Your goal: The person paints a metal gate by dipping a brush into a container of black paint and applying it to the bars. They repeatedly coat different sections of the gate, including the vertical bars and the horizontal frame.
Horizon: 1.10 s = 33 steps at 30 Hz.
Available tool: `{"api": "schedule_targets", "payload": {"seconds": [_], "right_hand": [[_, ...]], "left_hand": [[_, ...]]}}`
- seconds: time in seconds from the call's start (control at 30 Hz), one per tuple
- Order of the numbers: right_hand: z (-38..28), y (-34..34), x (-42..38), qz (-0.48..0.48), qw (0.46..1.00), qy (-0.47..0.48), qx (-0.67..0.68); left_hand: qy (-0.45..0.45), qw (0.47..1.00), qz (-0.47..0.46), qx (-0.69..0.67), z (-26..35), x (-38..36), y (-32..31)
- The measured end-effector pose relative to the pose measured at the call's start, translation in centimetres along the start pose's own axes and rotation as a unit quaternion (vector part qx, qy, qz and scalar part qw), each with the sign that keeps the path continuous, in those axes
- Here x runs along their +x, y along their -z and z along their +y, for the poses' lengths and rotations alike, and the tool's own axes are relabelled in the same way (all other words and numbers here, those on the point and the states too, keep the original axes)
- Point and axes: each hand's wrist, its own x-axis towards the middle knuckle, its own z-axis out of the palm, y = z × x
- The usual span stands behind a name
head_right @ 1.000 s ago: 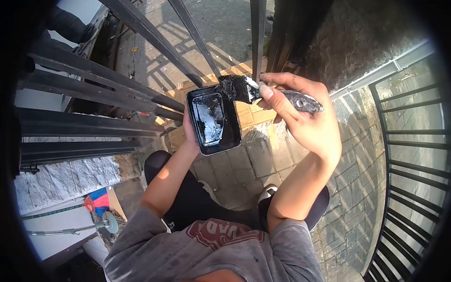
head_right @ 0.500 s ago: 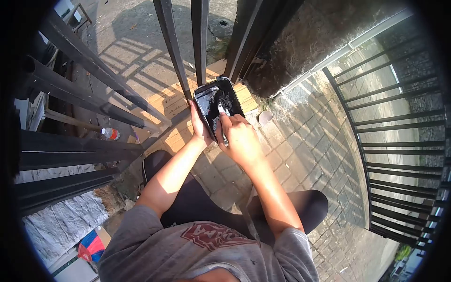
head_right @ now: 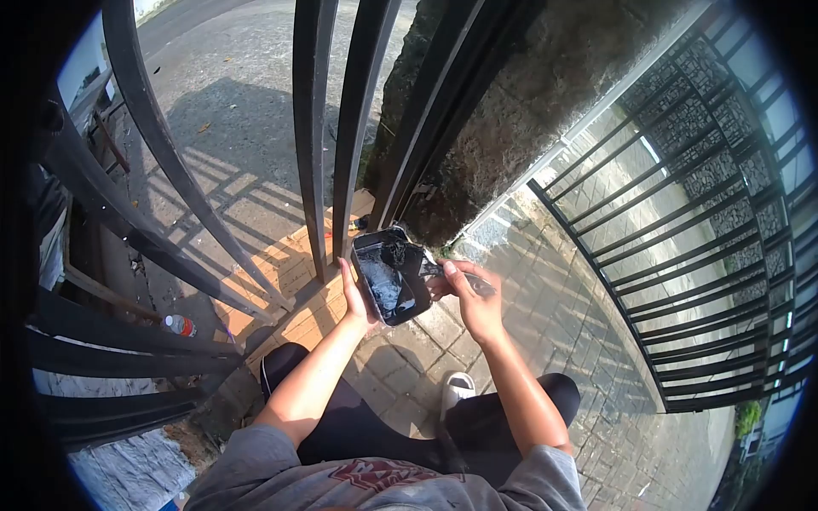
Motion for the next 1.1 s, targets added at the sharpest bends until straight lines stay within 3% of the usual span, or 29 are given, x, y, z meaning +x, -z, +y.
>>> {"api": "schedule_targets", "payload": {"seconds": [0.17, 0.3, 0.47, 0.5, 0.57, 0.67, 0.7, 0.8, 0.93, 1.03, 1.1], "right_hand": [[-2.3, 1.3, 2.6, 0.095, 0.988, 0.021, 0.116], [-6.2, 2.3, 4.5, 0.114, 0.979, 0.055, 0.16], [-12.3, 3.3, 8.0, 0.091, 0.984, 0.123, 0.096], [-13.6, 3.7, 9.1, 0.07, 0.985, 0.142, 0.072], [-15.1, 4.6, 11.9, 0.037, 0.969, 0.245, 0.013], [-18.2, 3.2, 14.0, 0.102, 0.888, 0.396, -0.21], [-19.9, 3.2, 14.4, 0.113, 0.826, 0.44, -0.334], [-22.7, 2.7, 17.7, 0.095, 0.653, 0.635, -0.401], [-24.4, 2.1, 19.9, 0.117, 0.603, 0.663, -0.428], [-23.3, 2.2, 20.0, 0.1, 0.627, 0.649, -0.42], [-23.1, 2.6, 19.4, -0.003, 0.66, 0.592, -0.463]], "left_hand": [[-0.005, 1.0, 0.002, -0.026, -0.3, 1.0, 1.1], [0.048, 0.999, -0.013, 0.003, -0.9, 1.1, 2.9], [0.04, 0.998, 0.053, -0.002, -1.1, 2.5, 4.2], [0.028, 0.996, 0.087, 0.005, -0.9, 1.9, 2.1], [0.017, 0.998, 0.053, -0.012, -1.2, 2.7, 2.3], [0.054, 0.998, -0.016, 0.043, -0.6, 2.5, 2.6], [0.065, 0.996, -0.043, 0.053, -0.4, 2.3, 3.1], [0.055, 0.998, -0.019, 0.029, 0.0, 1.8, 2.8], [0.062, 0.998, 0.003, 0.028, 0.4, 2.3, 2.6], [0.034, 0.997, 0.011, 0.068, 0.4, 3.0, 3.0], [0.024, 0.997, 0.001, 0.074, 0.7, 3.5, 2.8]]}}
